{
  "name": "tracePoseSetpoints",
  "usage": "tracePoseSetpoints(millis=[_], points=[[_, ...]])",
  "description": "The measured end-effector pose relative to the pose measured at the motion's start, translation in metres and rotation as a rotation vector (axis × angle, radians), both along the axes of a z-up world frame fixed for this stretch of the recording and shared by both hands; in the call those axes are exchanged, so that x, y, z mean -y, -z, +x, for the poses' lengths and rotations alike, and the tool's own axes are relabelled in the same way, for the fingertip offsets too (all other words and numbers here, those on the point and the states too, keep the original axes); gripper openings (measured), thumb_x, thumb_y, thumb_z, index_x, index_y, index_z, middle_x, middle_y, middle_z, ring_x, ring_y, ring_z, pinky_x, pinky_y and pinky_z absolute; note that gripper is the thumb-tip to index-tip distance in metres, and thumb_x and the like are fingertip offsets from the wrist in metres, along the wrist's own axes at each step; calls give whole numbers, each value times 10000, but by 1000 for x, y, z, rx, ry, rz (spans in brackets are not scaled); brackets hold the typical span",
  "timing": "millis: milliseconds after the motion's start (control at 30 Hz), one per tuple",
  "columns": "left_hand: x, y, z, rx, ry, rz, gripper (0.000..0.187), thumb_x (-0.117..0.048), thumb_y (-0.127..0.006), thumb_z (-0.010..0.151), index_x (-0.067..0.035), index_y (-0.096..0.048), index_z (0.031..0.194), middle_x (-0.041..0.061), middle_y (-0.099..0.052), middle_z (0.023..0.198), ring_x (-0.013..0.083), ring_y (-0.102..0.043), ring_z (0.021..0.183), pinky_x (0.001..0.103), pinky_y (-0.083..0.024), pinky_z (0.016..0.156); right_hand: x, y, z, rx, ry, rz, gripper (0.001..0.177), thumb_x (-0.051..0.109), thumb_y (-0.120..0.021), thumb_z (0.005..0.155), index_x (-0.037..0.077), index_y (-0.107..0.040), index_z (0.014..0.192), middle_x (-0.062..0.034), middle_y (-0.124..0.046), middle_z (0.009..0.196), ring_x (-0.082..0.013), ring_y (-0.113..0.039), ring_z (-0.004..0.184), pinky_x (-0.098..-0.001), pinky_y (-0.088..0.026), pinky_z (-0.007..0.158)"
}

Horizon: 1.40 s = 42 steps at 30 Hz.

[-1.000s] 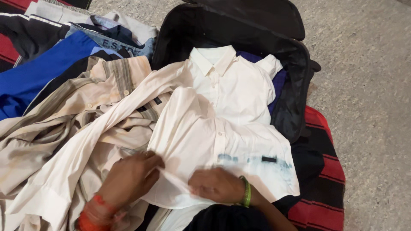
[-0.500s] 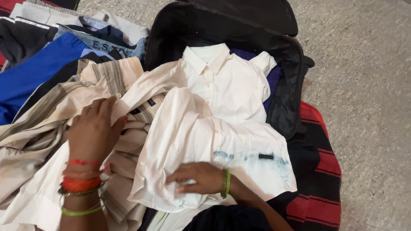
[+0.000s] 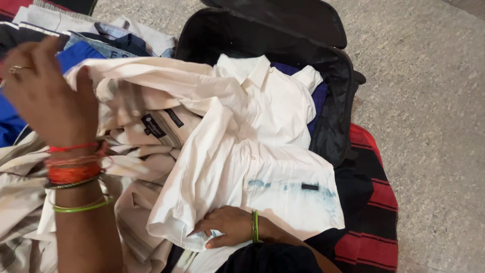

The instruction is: The person folds a white long-sleeved shirt by hand, smoothing the fabric and aligning the sleeves. They then place the folded shirt into an open black suitcase that already contains a purple plaid shirt.

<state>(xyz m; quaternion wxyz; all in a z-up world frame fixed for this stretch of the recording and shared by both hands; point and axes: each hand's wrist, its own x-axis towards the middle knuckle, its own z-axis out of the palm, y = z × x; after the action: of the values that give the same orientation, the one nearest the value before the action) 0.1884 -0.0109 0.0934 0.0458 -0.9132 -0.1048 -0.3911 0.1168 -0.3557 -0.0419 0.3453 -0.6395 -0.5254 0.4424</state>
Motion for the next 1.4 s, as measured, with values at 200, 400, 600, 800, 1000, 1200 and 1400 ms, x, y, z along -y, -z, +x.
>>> tracePoseSetpoints(millis=[200,400,600,800,1000,1200,1400], points=[[74,46,-12,-549,198,-424,163,-305,-648,1002,-176,-746,986,111,-711,840,340,-686,719,472,-511,597,2,-20,9,-98,106,241,324,343,-612,1092,208,-673,1381,-40,-731,1170,-210,-678,996,-354,-552,909],[113,71,-59,-1018,203,-587,410,-538,-670,871,-146,-700,987,125,-741,787,342,-720,718,478,-547,605,0,-37,18,-212,476,356,413,294,-700,1067,188,-611,1457,-49,-723,991,-162,-698,885,-305,-573,822],[118,86,-76,-1063,486,-837,251,-379,-680,894,-154,-759,974,112,-757,858,343,-723,785,463,-552,679,-17,-49,36,-43,561,34,775,435,-661,972,229,-317,1636,-52,-721,945,-154,-695,747,-293,-567,711],[107,75,-100,-1087,610,-696,484,-344,-821,752,-150,-666,1168,78,-692,1182,305,-635,1112,443,-501,890,-18,-51,44,287,398,31,926,541,-743,888,241,-296,1641,-97,-687,1081,-234,-702,952,-373,-578,804],[110,89,-142,-907,667,-310,883,-298,-833,560,-128,-584,1389,112,-483,1496,330,-409,1384,474,-365,1020,-5,-50,21,223,247,-40,1054,529,-802,768,212,-292,1634,-129,-636,1094,-310,-662,978,-419,-538,855],[111,80,-138,-859,589,-506,533,-150,-761,735,-160,-673,1260,55,-576,1441,276,-519,1286,447,-419,1001,-13,-33,-7,523,400,123,1076,409,-839,741,94,-284,1608,-155,-582,1243,-340,-614,1075,-438,-488,919],[107,45,-128,-460,767,-679,363,-51,-696,693,-107,-665,1050,99,-660,1289,331,-592,1226,450,-469,997,-9,-9,-12,691,597,-19,848,159,-708,870,140,-389,1656,-87,-621,1225,-261,-648,1055,-396,-513,941]])
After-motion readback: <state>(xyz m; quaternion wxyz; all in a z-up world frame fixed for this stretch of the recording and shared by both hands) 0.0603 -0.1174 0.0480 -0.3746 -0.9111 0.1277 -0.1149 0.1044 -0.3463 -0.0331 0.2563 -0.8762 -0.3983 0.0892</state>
